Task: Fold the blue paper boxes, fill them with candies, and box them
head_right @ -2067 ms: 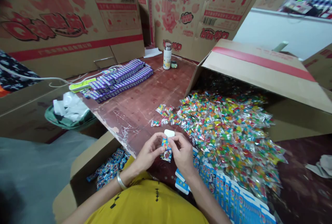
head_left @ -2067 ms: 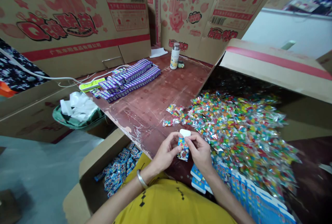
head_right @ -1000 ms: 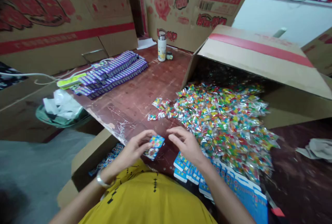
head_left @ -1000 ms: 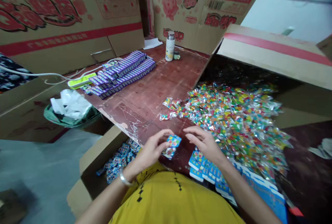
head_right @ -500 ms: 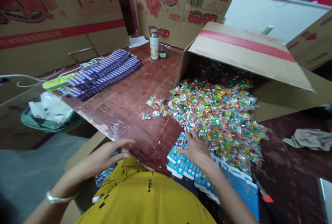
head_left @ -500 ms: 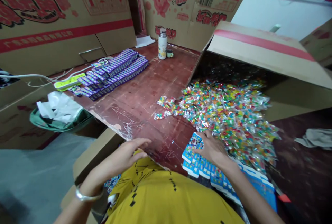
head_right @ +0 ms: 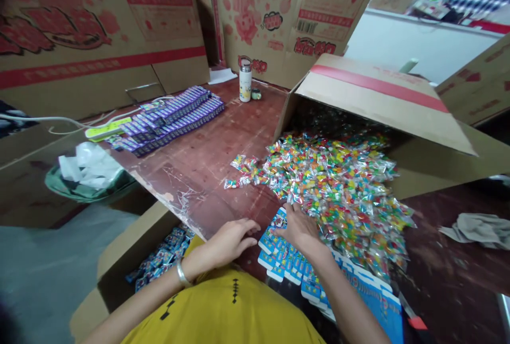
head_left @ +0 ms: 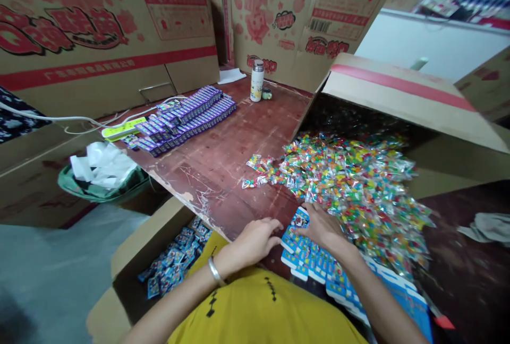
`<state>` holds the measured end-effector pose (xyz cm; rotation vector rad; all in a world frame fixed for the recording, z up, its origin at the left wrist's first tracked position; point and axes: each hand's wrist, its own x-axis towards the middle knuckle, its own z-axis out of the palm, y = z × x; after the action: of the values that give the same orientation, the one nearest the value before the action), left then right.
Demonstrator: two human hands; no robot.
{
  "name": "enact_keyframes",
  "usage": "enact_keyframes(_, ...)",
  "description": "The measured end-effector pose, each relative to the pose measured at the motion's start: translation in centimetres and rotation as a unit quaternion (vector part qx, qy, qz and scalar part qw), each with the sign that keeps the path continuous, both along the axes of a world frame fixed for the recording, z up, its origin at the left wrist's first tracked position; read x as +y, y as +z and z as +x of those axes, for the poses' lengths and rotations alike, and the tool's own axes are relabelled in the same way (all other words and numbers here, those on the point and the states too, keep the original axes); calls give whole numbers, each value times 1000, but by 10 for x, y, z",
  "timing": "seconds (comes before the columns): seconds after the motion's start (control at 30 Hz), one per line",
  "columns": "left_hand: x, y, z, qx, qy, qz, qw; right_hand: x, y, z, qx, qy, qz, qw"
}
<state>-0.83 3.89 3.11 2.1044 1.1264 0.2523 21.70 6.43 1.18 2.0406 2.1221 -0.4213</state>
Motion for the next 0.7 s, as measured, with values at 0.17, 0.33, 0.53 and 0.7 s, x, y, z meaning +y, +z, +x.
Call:
enact_keyframes(0.17, 0, -7, 17, 43, 0, 13, 999, 8, 1, -4, 21, -7, -20, 1000)
enact_keyframes(0.33, -2, -15, 33, 76, 30, 20, 996, 6, -3, -8, 11, -16, 6, 1000)
enact_keyframes(0.53, 1, -24, 50, 109, 59, 27, 992, -1, -6, -3, 81, -45, 43, 995)
enact_keyframes(0.7, 0, -20, 47, 100, 63, 40, 992, -5, 3, 10, 367, -98, 38, 924)
